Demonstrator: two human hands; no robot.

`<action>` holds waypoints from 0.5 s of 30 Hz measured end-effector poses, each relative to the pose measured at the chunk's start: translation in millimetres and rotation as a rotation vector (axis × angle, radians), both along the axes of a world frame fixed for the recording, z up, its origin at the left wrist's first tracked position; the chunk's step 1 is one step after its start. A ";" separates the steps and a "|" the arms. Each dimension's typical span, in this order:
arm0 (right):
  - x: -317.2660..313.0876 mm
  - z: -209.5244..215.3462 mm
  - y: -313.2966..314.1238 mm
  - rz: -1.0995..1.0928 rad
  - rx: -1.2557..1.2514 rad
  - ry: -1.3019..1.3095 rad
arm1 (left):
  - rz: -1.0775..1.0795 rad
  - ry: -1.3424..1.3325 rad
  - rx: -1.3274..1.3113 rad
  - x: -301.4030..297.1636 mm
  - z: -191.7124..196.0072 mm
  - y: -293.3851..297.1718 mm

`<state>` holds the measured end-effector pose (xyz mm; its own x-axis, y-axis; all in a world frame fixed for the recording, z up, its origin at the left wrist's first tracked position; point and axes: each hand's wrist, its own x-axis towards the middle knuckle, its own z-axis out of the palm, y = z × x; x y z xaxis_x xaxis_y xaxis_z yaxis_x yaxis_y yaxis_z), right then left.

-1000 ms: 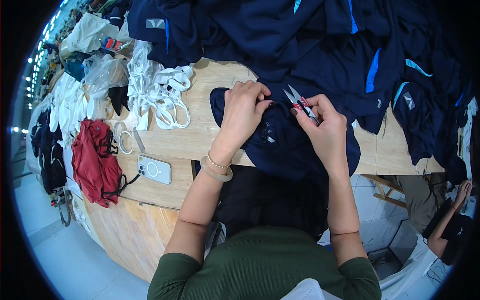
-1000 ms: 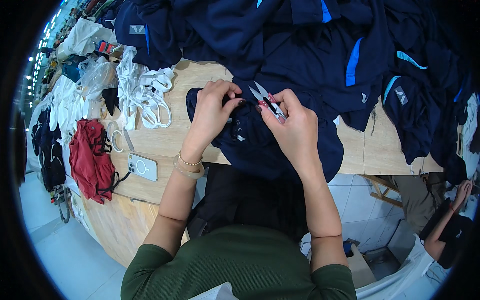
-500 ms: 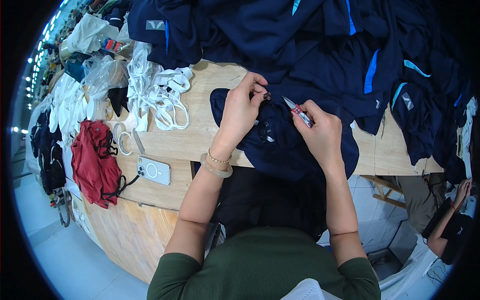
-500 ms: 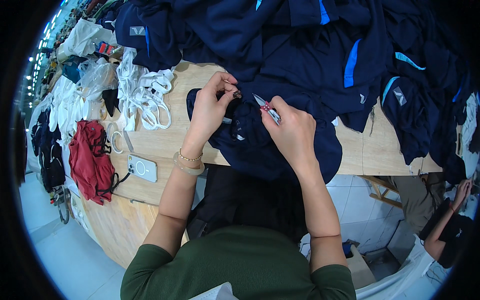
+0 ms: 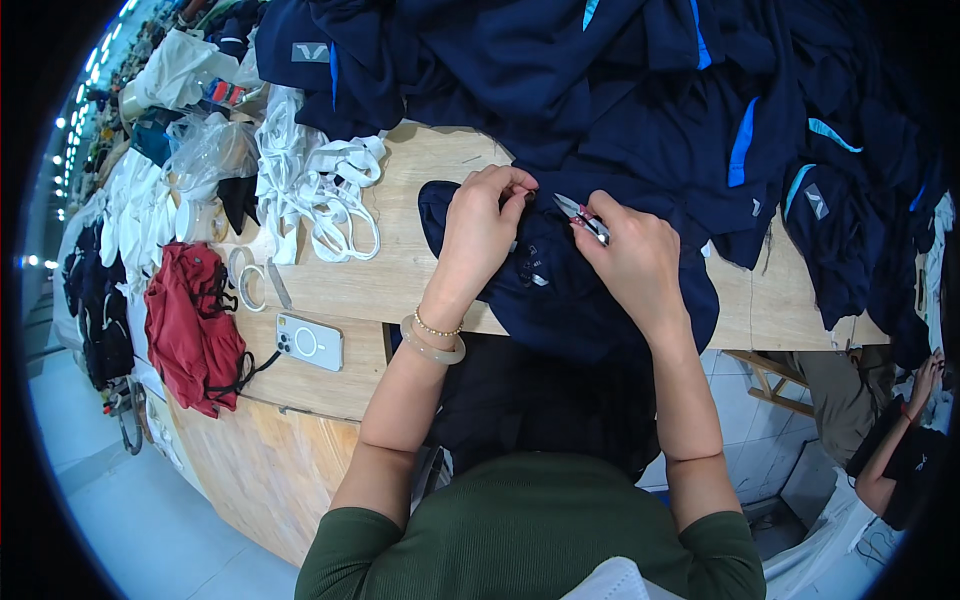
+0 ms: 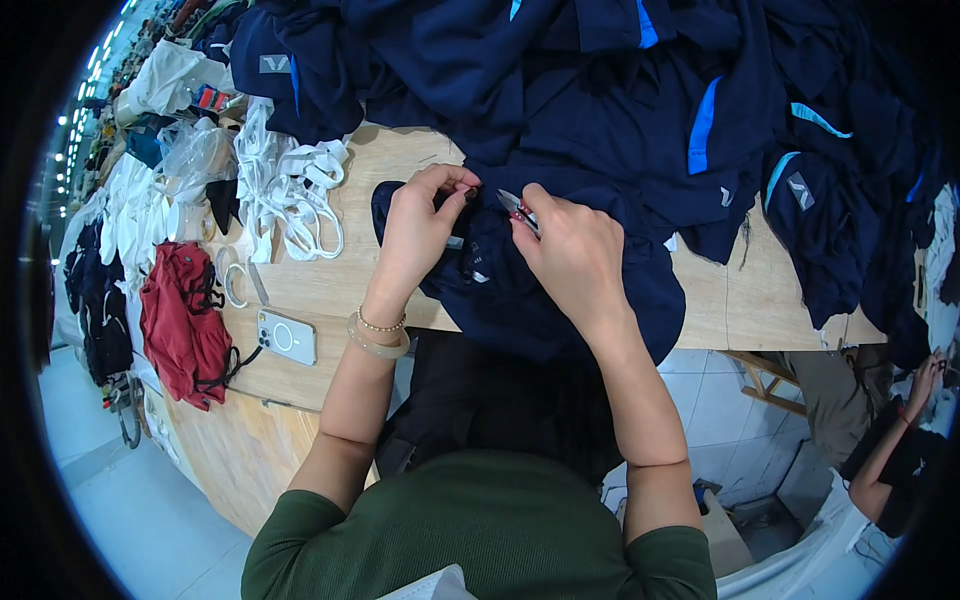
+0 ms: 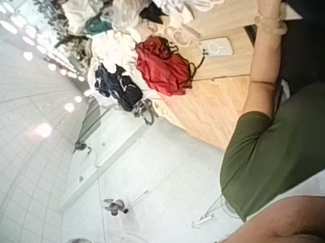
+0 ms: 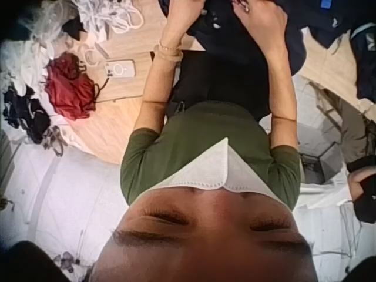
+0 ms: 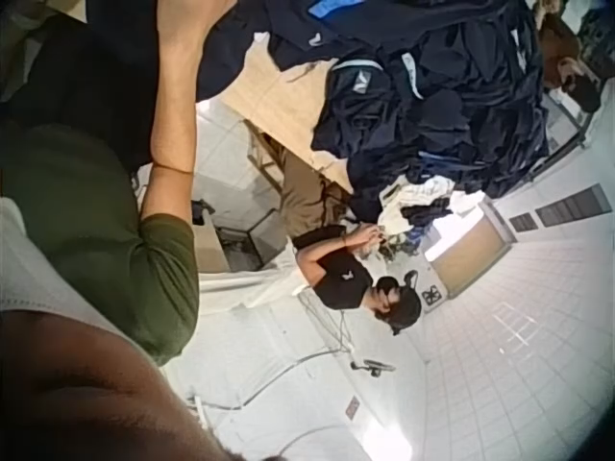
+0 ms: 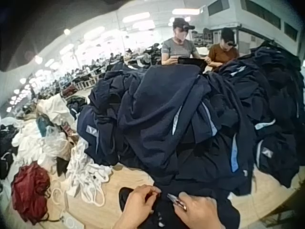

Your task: The recorder uses thread snips to trim excess threads from blue athletic garments on a factory workbench.

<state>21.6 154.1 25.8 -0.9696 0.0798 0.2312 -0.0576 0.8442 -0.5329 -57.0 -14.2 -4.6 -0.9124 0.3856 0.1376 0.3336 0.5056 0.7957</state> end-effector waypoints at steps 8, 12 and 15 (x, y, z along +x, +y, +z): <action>-4.2 2.2 0.4 0.024 0.018 -0.031 | -0.024 0.014 -0.006 1.1 -0.6 -1.3; -3.7 -1.0 -0.9 0.013 -0.001 0.011 | -0.031 -0.008 -0.014 2.4 0.1 -0.7; -4.1 -4.0 -1.0 -0.013 -0.029 0.031 | -0.037 0.002 -0.010 2.6 -2.5 0.5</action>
